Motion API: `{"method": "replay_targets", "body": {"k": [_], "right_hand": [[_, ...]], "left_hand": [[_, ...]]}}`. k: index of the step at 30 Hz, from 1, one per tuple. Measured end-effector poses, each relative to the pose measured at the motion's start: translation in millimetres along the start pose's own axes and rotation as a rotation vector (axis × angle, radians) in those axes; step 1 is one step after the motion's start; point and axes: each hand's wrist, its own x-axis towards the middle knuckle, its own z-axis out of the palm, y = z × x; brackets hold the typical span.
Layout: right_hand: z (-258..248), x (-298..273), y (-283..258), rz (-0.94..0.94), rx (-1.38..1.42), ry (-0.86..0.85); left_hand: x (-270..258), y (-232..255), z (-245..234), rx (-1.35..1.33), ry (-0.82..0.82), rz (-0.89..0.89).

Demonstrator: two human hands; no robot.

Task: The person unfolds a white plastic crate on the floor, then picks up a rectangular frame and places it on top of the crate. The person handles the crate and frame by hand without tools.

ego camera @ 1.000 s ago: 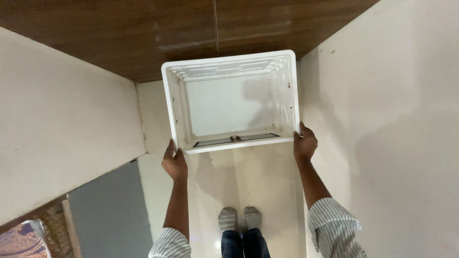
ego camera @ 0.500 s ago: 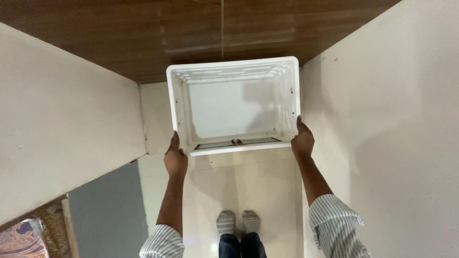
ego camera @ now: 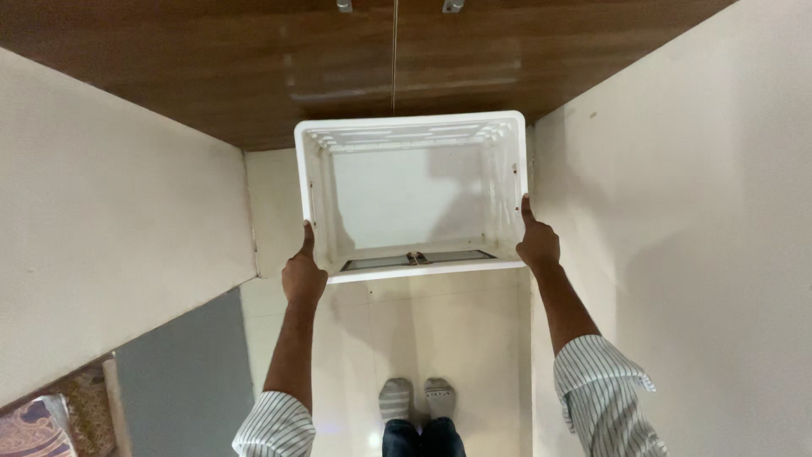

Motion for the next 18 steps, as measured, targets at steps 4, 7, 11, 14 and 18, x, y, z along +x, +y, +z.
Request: {"method": "replay_targets", "body": {"k": [4,7,11,14,18], "right_hand": [[-0.1,4.6,-3.9,0.003,-0.073,-0.013],[1.6,5.7,-6.3,0.018,-0.085,-0.007],[-0.4,6.7,-6.9,0.019,-0.099,0.017],[-0.4,2.7,-8.8,0.009,-0.077,0.04],[-10.0,-3.0,-10.3,0.048,0.014,-0.007]], "left_hand": [[4.9,0.4,-2.5,0.037,-0.007,0.014],[10.2,-2.8,3.1,0.043,0.003,0.018],[13.4,-5.9,9.1,-0.009,0.251,0.176],[12.4,-8.5,8.6,-0.007,0.092,0.057],[11.9,-5.7,4.7,-0.095,0.054,0.032]]}}
